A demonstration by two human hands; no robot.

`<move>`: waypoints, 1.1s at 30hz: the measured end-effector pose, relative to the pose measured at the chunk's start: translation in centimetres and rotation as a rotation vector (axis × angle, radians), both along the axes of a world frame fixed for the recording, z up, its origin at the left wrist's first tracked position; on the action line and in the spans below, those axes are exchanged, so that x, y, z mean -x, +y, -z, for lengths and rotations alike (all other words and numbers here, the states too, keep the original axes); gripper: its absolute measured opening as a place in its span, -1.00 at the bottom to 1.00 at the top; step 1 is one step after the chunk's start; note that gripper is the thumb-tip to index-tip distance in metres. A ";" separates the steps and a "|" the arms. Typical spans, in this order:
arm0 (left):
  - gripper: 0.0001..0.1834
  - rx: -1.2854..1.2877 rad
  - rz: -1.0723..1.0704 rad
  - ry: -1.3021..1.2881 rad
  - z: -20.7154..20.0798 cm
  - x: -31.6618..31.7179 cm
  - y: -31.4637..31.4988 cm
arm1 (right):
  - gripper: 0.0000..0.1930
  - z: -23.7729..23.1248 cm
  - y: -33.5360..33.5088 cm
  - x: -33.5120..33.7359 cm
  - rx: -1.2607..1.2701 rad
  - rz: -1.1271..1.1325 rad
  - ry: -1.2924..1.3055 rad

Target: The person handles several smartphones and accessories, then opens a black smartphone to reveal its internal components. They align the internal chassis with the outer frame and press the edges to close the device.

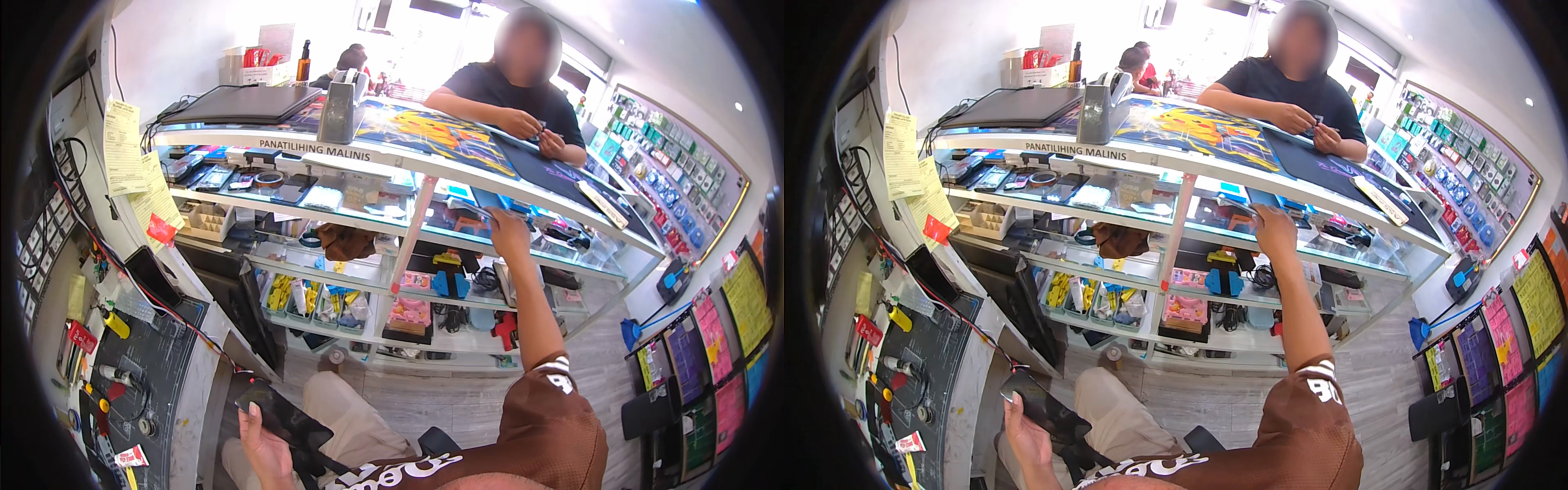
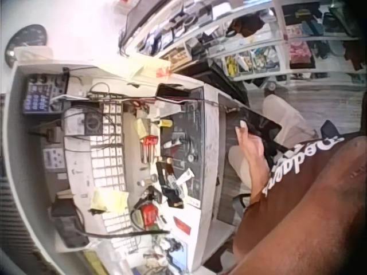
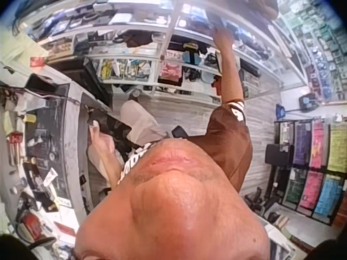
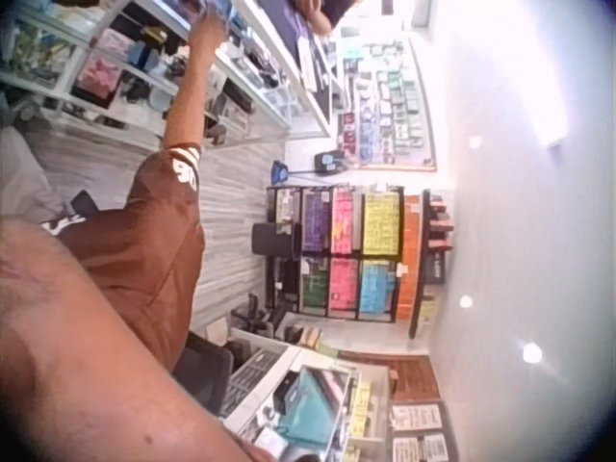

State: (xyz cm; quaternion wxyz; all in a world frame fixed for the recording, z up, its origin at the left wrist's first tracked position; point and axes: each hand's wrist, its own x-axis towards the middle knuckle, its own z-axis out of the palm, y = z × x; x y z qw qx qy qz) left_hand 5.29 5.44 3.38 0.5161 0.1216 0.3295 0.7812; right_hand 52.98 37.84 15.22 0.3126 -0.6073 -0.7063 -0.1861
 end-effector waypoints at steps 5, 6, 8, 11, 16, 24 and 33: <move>-0.70 0.026 -0.001 -0.006 1.0 0.2 -0.3 | -0.64 1.4 4.2 -1.9 0.204 -0.028 -0.174; -0.70 0.024 0.001 -0.009 1.1 0.3 -0.4 | -0.63 1.8 4.6 -1.9 0.220 -0.028 -0.160; -0.69 0.027 -0.019 -0.004 0.8 0.1 -0.8 | -0.62 2.8 5.5 -1.4 0.253 -0.037 -0.128; -0.66 0.015 -0.063 0.033 -0.1 0.6 -0.7 | -0.63 4.4 7.8 0.4 0.239 -0.091 -0.094; -0.64 0.056 -0.107 -0.030 2.8 1.8 -0.6 | -0.72 9.4 14.5 -8.4 0.346 -0.207 -0.730; -0.68 -0.053 -0.079 -0.056 -0.4 2.4 -3.4 | -0.74 8.5 11.8 -5.4 0.126 -0.234 -0.054; -0.74 -0.091 -0.138 -0.079 0.6 3.8 -4.0 | -0.54 11.1 -11.9 15.1 0.320 -0.575 0.967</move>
